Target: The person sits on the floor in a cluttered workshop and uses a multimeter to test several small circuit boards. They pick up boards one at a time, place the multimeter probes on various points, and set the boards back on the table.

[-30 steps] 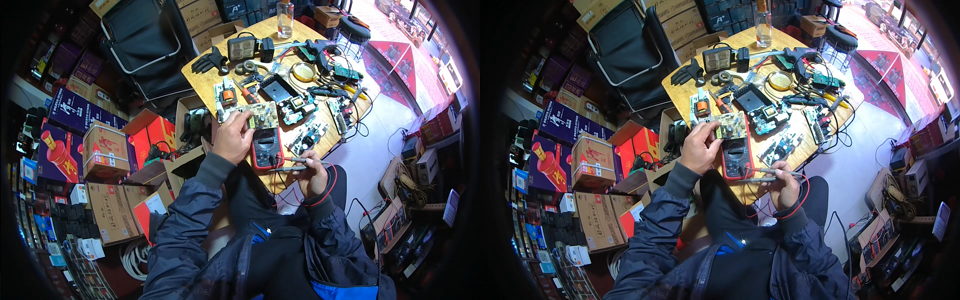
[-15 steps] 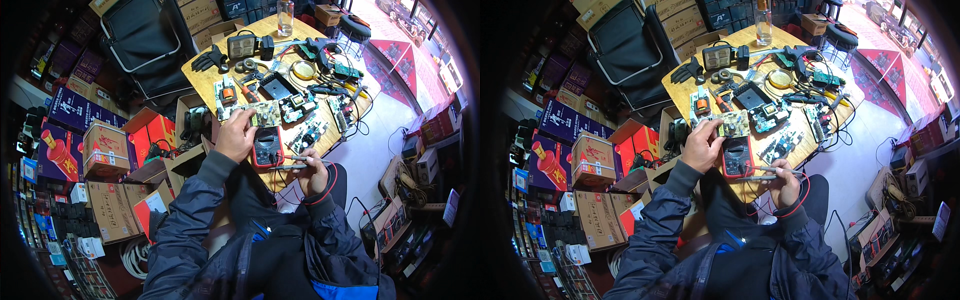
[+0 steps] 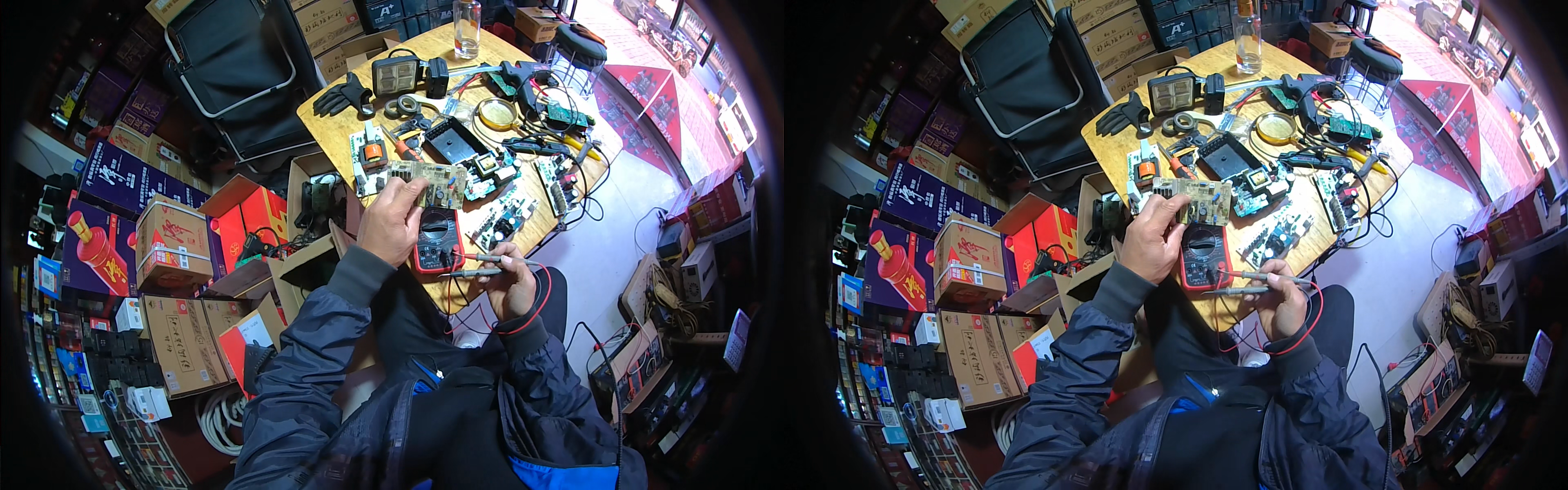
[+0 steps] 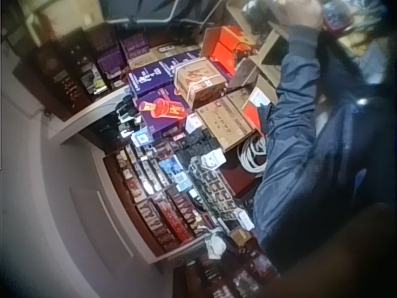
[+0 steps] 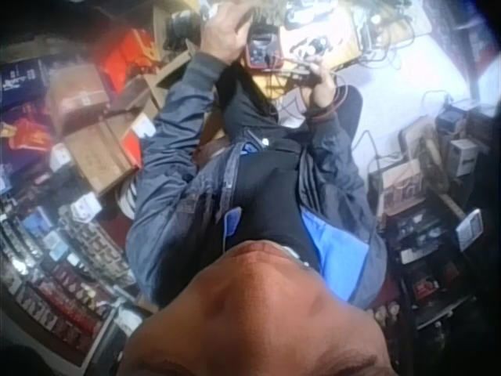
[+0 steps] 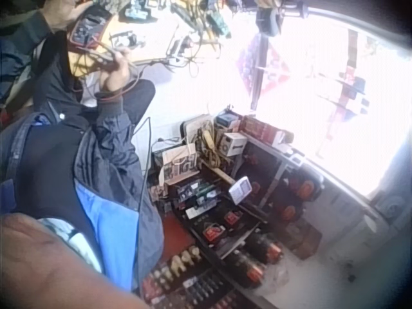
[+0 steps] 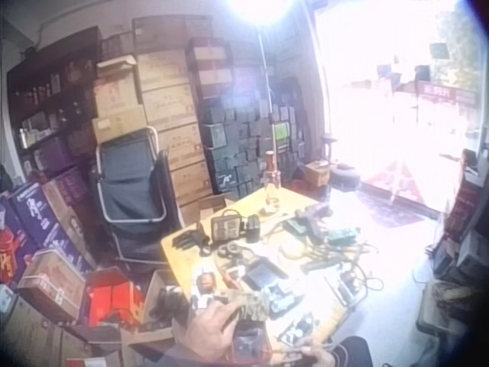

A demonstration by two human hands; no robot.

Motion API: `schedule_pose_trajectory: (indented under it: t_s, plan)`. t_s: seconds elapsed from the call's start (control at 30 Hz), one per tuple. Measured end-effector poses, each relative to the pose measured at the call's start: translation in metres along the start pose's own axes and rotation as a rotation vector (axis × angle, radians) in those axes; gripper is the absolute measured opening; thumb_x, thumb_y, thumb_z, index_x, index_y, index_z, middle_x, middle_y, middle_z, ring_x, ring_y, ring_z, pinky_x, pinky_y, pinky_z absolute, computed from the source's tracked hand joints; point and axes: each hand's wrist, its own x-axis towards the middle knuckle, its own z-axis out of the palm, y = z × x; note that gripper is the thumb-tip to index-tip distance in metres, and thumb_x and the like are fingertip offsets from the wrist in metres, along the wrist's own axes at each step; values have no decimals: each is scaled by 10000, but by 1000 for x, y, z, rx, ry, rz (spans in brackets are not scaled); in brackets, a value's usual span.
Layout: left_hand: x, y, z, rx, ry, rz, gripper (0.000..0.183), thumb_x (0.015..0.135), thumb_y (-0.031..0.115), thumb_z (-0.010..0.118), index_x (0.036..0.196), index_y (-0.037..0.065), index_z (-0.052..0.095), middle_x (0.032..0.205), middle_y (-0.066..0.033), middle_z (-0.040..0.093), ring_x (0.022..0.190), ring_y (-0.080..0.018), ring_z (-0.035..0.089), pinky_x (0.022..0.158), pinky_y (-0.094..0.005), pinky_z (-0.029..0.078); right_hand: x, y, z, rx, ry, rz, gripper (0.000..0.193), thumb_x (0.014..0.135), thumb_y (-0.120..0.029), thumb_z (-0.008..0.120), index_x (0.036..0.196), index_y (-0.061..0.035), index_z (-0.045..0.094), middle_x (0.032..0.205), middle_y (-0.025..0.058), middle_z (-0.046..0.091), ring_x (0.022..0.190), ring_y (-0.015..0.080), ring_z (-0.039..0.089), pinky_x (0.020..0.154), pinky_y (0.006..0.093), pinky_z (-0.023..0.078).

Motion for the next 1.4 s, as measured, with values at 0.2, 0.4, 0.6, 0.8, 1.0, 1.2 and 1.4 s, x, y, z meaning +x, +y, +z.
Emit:
schedule_pose_trajectory:
  t_s: [0.2, 0.4, 0.6, 0.8, 1.0, 1.2, 1.4]
  plan:
    - [1, -3, 6, 25, -20, -42, 373, 858, 8, 670, 1220, 64, 602, 995, -158, 574, 876, -386, 635, 767, -454, 520, 0, 0, 1, 4, 10, 0, 162, 914, -149, 537, 1043, -52, 542, 879, 80, 592, 798, 181, 601, 715, 331, 531]
    - [2, -11, 15, 32, 17, -10, 362, 849, 15, 695, 1204, 27, 624, 910, -146, 551, 750, -310, 613, 688, -399, 499, 1, 1, -1, -4, 21, 4, 174, 911, -160, 536, 1046, -50, 542, 881, 90, 601, 781, 191, 594, 711, 334, 527]
    - [1, -11, 13, -16, 21, -52, 421, 857, -1, 691, 1271, 24, 621, 904, -103, 550, 694, -216, 584, 655, -331, 489, 2, 1, -3, 10, 8, 14, 184, 922, -148, 543, 1071, -41, 546, 875, 98, 602, 748, 210, 614, 733, 344, 552]
    - [-3, -35, -5, -238, 287, -178, 424, 855, -43, 612, 1268, 40, 655, 920, -30, 549, 622, -66, 463, 591, -225, 426, 2, 1, -3, 3, 23, 8, 194, 907, -144, 528, 1066, -34, 546, 859, 106, 607, 727, 220, 610, 723, 344, 550]
    - [-3, -80, -8, -422, 89, -617, 320, 933, 121, 656, 1223, -15, 663, 1015, -74, 629, 806, -106, 601, 706, -253, 504, 2, 1, -1, 18, 20, 6, 194, 904, -146, 527, 1061, -34, 547, 850, 105, 607, 726, 220, 610, 710, 348, 549]
    - [-12, -79, 4, -803, 10, -745, 378, 961, 146, 644, 1294, -29, 615, 879, -32, 655, 644, -90, 622, 520, -233, 463, 1, 1, 0, 1, 44, 8, 189, 904, -142, 530, 1059, -36, 546, 856, 103, 611, 719, 217, 617, 704, 340, 556]
    - [-13, -74, 5, -895, 66, -747, 391, 931, 52, 658, 1304, -47, 600, 845, -35, 643, 660, -97, 625, 537, -232, 475, 0, -1, 1, -29, 3, 19, 175, 906, -151, 538, 1052, -57, 543, 896, 85, 599, 827, 173, 587, 718, 317, 519]
